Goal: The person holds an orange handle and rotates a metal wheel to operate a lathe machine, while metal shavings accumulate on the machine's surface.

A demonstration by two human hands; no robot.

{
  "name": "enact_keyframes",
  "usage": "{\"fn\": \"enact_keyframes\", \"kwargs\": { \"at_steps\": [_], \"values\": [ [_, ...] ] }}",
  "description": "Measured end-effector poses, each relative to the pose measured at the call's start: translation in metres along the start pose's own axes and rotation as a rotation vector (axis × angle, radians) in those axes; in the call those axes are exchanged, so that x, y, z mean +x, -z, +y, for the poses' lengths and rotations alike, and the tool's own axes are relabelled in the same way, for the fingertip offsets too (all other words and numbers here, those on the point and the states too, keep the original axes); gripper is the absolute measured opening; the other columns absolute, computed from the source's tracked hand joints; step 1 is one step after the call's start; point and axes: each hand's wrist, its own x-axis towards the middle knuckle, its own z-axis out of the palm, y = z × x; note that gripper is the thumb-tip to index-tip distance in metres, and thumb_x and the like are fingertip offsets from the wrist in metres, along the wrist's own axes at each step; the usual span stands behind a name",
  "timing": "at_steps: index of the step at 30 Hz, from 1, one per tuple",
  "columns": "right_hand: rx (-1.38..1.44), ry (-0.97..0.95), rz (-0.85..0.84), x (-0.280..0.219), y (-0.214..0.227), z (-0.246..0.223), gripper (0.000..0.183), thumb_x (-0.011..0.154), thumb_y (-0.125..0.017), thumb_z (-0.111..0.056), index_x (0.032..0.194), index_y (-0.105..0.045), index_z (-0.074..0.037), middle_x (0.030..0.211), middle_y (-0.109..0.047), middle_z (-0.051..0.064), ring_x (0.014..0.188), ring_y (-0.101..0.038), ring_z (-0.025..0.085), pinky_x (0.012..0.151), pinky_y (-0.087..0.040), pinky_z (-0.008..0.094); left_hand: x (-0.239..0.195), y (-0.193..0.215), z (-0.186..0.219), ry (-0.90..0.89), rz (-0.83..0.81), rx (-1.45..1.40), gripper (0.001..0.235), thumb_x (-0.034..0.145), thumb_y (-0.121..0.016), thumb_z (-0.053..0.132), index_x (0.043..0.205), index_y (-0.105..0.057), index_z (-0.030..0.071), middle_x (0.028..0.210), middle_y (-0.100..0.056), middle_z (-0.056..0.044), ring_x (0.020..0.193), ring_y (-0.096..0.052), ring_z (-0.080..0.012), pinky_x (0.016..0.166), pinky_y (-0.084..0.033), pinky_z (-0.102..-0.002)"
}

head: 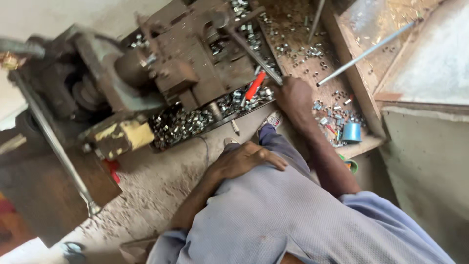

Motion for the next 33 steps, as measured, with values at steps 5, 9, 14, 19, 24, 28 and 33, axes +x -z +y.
{"fn": "enact_keyframes", "kwargs": {
  "at_steps": [5,9,14,19,24,28,33],
  "values": [
    [-0.093,0.090,0.115,0.000,0.003,0.008,0.053,0.097,-0.071,-0.055,0.089,-0.077,-0.003,0.069,-0.068,0.023,0.061,-0.069,0.041,0.057,-0.054,0.052,-0.076,-0.001,-0.019,-0.030,0.139,0.010,0.078,0.104,-0.039,0.070,0.135,-0.069,0.005,0.147,-0.065,-0.015,0.147,-0.053,-0.0330,0.127,-0.038,-0.045],
    [-0.031,0.295,0.169,-0.003,0.003,0.034,0.050,0.107,-0.070,-0.047,0.092,-0.076,0.001,0.078,-0.068,0.022,0.071,-0.069,0.040,0.063,-0.054,0.050,-0.106,-0.016,-0.002,-0.193,0.019,0.193,0.084,0.095,-0.054,0.072,0.150,-0.058,0.008,0.159,-0.054,-0.015,0.151,-0.047,-0.0333,0.129,-0.033,-0.048],
    [-0.380,0.162,0.321,0.028,-0.018,0.053,0.062,0.105,-0.076,-0.058,0.081,-0.076,-0.001,0.067,-0.069,0.019,0.056,-0.067,0.035,0.050,-0.051,0.047,-0.129,-0.035,0.037,-0.415,-0.221,0.038,0.097,0.095,-0.069,0.070,0.162,-0.035,0.009,0.166,-0.040,-0.018,0.157,-0.037,-0.0329,0.135,-0.028,-0.048],
    [-0.536,0.246,0.425,0.035,-0.017,0.072,0.060,0.098,-0.080,-0.059,0.077,-0.075,-0.002,0.061,-0.066,0.016,0.049,-0.063,0.030,0.042,-0.046,0.045,-0.137,-0.056,0.052,-0.694,-0.350,0.235,0.094,0.094,-0.066,0.071,0.162,-0.035,0.014,0.166,-0.034,-0.020,0.158,-0.032,-0.0347,0.131,-0.028,-0.049],
    [-0.585,0.293,0.483,0.044,-0.017,0.081,0.044,0.086,-0.075,-0.043,0.071,-0.074,-0.001,0.062,-0.064,0.020,0.052,-0.062,0.036,0.053,-0.049,0.048,-0.140,-0.072,0.031,-0.716,-0.385,0.168,0.073,0.107,-0.052,0.069,0.161,-0.043,0.020,0.168,-0.039,-0.011,0.158,-0.031,-0.0259,0.135,-0.027,-0.042],
    [-0.551,0.284,0.425,0.053,-0.021,0.094,0.041,0.091,-0.071,-0.036,0.075,-0.073,0.002,0.069,-0.064,0.022,0.061,-0.064,0.039,0.059,-0.048,0.050,-0.146,-0.053,0.004,-0.194,-0.406,-0.005,0.074,0.100,-0.047,0.069,0.151,-0.055,0.016,0.156,-0.052,-0.013,0.148,-0.044,-0.0296,0.124,-0.033,-0.043],
    [-0.620,0.331,0.587,0.056,-0.022,0.093,0.029,0.081,-0.070,-0.026,0.065,-0.072,-0.003,0.066,-0.065,0.018,0.060,-0.063,0.034,0.061,-0.045,0.053,-0.157,-0.024,-0.067,0.416,-0.024,0.311,0.061,0.086,-0.058,0.066,0.114,-0.081,0.016,0.117,-0.077,-0.009,0.109,-0.071,-0.0245,0.094,-0.054,-0.040]
  ]
}}
